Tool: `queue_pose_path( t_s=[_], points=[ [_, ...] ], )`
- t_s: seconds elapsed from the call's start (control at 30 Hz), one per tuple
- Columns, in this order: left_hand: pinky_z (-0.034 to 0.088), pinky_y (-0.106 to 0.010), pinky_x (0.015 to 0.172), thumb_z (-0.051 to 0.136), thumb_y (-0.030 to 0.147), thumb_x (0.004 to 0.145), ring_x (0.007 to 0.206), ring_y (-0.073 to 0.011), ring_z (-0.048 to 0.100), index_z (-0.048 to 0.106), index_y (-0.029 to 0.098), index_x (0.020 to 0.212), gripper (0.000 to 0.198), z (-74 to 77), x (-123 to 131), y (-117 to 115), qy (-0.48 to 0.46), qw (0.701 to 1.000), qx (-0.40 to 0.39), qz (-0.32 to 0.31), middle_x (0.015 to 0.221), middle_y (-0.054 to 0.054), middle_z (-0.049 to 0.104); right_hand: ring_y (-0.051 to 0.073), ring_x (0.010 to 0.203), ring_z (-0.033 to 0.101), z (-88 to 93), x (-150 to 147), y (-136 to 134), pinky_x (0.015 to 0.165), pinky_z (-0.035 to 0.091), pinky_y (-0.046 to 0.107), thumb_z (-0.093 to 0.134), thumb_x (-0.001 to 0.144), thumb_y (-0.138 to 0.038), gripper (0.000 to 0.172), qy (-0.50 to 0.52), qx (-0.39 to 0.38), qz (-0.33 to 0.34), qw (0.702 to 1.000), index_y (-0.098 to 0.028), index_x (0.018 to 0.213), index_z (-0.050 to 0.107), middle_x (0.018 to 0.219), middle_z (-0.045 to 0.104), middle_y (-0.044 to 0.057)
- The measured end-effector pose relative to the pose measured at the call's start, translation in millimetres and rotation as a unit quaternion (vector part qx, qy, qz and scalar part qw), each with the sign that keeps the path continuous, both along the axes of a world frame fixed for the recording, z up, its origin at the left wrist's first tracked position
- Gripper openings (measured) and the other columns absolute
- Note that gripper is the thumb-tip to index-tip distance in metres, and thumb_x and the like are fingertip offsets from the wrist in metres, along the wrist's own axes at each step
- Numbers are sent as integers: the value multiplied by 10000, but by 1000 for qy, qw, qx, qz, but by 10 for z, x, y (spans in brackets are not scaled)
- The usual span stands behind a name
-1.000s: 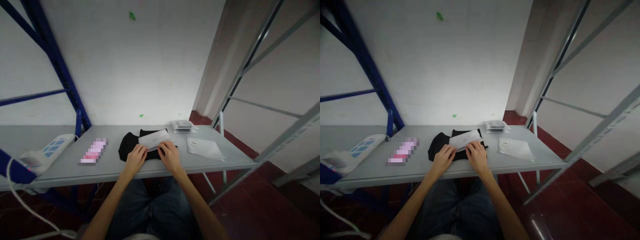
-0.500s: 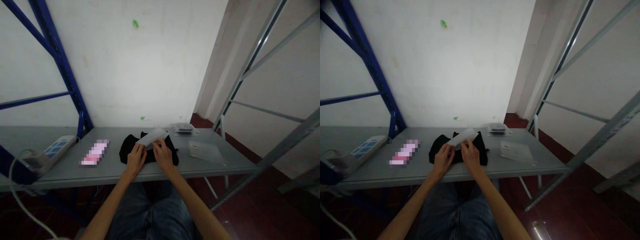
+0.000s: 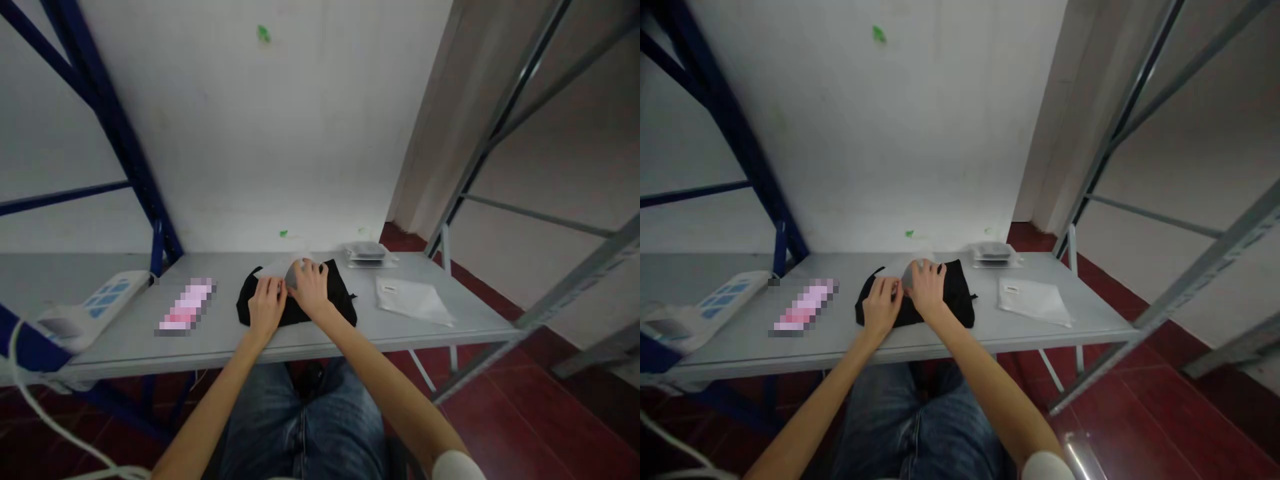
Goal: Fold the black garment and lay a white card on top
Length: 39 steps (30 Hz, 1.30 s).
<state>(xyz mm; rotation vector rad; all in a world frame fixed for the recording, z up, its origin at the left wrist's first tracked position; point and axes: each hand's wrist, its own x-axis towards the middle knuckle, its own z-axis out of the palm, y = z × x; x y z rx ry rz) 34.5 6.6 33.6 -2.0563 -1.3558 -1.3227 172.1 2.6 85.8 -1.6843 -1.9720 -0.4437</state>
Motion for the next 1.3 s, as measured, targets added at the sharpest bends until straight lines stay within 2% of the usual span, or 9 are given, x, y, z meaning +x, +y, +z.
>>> queue_pose_path(
  t_s=[0.17,0.3,0.47,0.6,0.7,0.8,0.87,1.07,1.3],
  points=[
    [539,-301,779,519,293,1018,980,-234,668,677,208,1084,191,-35,-6,-5,33,999,16,-16,1059,-111,684,359,1127,594,68,-9,20,1170,226,667,829,802,-306,559,-25,-2,26,999,-231,1312,613,1315,615,186],
    [537,-295,761,507,224,998,963,-228,659,707,230,1059,210,-36,-35,-35,42,999,1,-14,1053,-103,673,357,1149,592,87,41,47,1183,218,651,796,846,-390,586,-33,-1,49,998,-208,1364,592,1310,614,192],
    [533,-298,759,490,198,997,980,-233,657,702,208,1128,250,-29,-59,-59,19,1000,5,12,1068,-112,665,258,1129,613,37,167,16,1168,279,503,554,1008,-253,254,-2,34,104,994,-254,1244,647,1204,695,91],
    [535,-307,820,487,209,1007,995,-232,658,701,205,1159,262,-45,-61,-59,2,1000,5,7,1054,-103,670,224,1015,642,-86,381,-27,949,426,346,468,1025,-231,232,127,29,5,992,-223,1094,689,1071,714,83],
    [534,-323,866,484,203,1009,997,-235,660,695,212,1196,282,-64,-59,-48,-5,1000,6,0,1039,-98,674,229,994,666,-201,592,36,835,461,315,547,1002,-328,253,197,-64,-59,976,-198,1182,669,1141,706,105],
    [529,-339,900,481,200,1010,1005,-241,656,685,216,1232,302,-76,-62,-37,-11,1000,7,-4,1046,-96,678,259,1064,680,-280,774,181,855,479,312,674,936,-436,428,213,-217,-54,951,-144,1248,660,1178,719,142],
    [526,-349,909,480,198,1010,990,-241,653,685,214,1241,310,-76,-66,-33,-17,1000,7,-5,1037,-93,678,272,1109,677,-303,853,283,884,479,308,695,922,-451,449,216,-267,-42,938,-131,1236,677,1193,728,151],
    [519,-360,906,492,207,1005,997,-254,647,703,203,1228,307,-54,-67,-37,-33,999,-1,2,1018,-96,676,278,958,716,-294,934,458,766,495,283,768,860,-440,313,248,-318,-38,914,-136,936,758,965,766,135],
    [520,-358,890,499,219,1007,1004,-257,646,710,198,1215,297,-48,-66,-43,-50,999,-8,14,1014,-96,671,174,650,619,-202,927,487,534,441,243,833,782,-426,304,327,-353,-38,876,-168,890,715,747,675,40]
  ],
)
